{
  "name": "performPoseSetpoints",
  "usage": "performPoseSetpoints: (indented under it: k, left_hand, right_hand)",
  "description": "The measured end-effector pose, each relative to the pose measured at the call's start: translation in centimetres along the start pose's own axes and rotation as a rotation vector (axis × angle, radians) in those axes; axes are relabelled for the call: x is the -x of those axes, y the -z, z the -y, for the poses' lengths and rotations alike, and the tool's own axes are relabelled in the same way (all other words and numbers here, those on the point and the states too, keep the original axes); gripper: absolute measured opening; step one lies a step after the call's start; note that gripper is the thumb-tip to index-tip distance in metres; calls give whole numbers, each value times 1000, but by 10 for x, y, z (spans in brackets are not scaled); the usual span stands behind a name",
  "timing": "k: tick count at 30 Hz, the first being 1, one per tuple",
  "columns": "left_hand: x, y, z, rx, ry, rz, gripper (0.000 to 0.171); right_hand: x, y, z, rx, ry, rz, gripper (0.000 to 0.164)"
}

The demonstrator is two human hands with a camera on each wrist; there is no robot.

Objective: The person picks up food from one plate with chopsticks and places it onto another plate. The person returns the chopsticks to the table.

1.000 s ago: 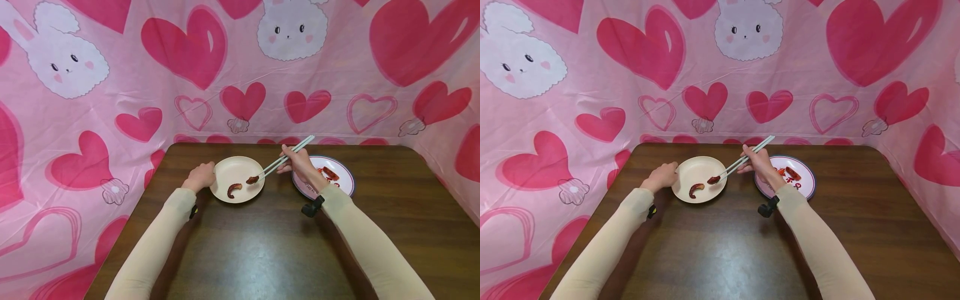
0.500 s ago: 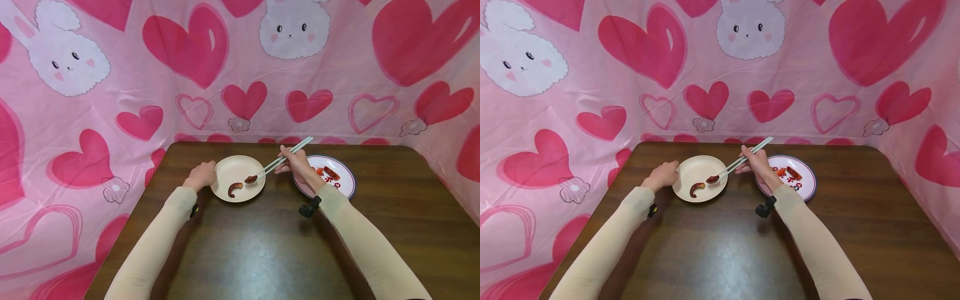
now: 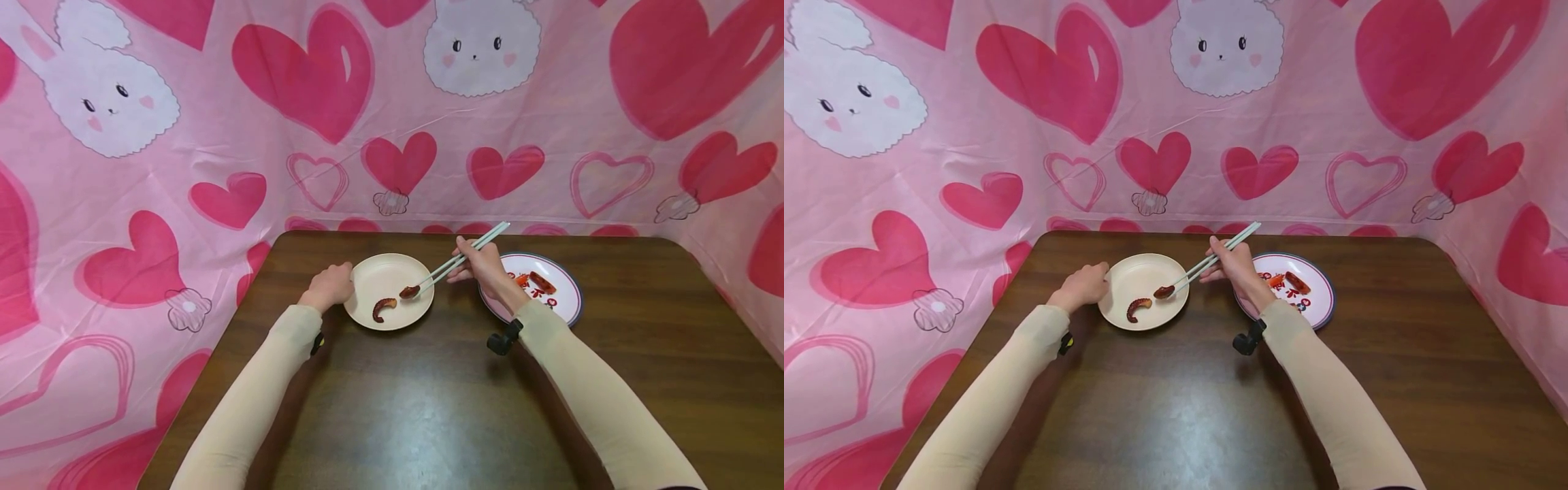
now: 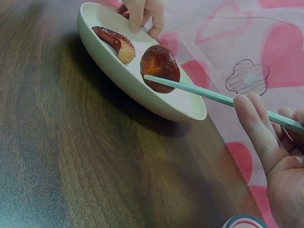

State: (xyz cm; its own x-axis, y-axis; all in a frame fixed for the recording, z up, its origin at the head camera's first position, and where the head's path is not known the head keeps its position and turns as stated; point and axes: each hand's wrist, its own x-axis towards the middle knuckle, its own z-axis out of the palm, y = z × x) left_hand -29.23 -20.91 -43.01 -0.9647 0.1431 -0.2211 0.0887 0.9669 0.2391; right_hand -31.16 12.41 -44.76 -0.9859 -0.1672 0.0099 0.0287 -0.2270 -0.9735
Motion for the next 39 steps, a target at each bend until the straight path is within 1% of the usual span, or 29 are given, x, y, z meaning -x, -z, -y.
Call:
performPoseSetpoints:
  k: [11, 18, 24, 32, 36, 39]
  left_hand:
    - [1, -2, -1, -2, 7, -1, 35]
    - [1, -4, 0, 0, 21, -3, 35]
    - [0, -4, 0, 3, 19, -4, 35]
    - [1, -4, 0, -2, 18, -7, 34]
    - [0, -3, -1, -4, 18, -7, 33]
    - [1, -3, -1, -4, 19, -8, 33]
  right_hand:
    - [3, -7, 1, 24, 29, -18, 37]
    - [6, -10, 0, 33, 52, -12, 38]
    - [6, -12, -2, 22, 75, -3, 36]
    - [7, -12, -2, 31, 70, 0, 41]
    - [8, -11, -3, 27, 73, 0, 38]
    - [9, -11, -3, 22, 71, 4, 40]
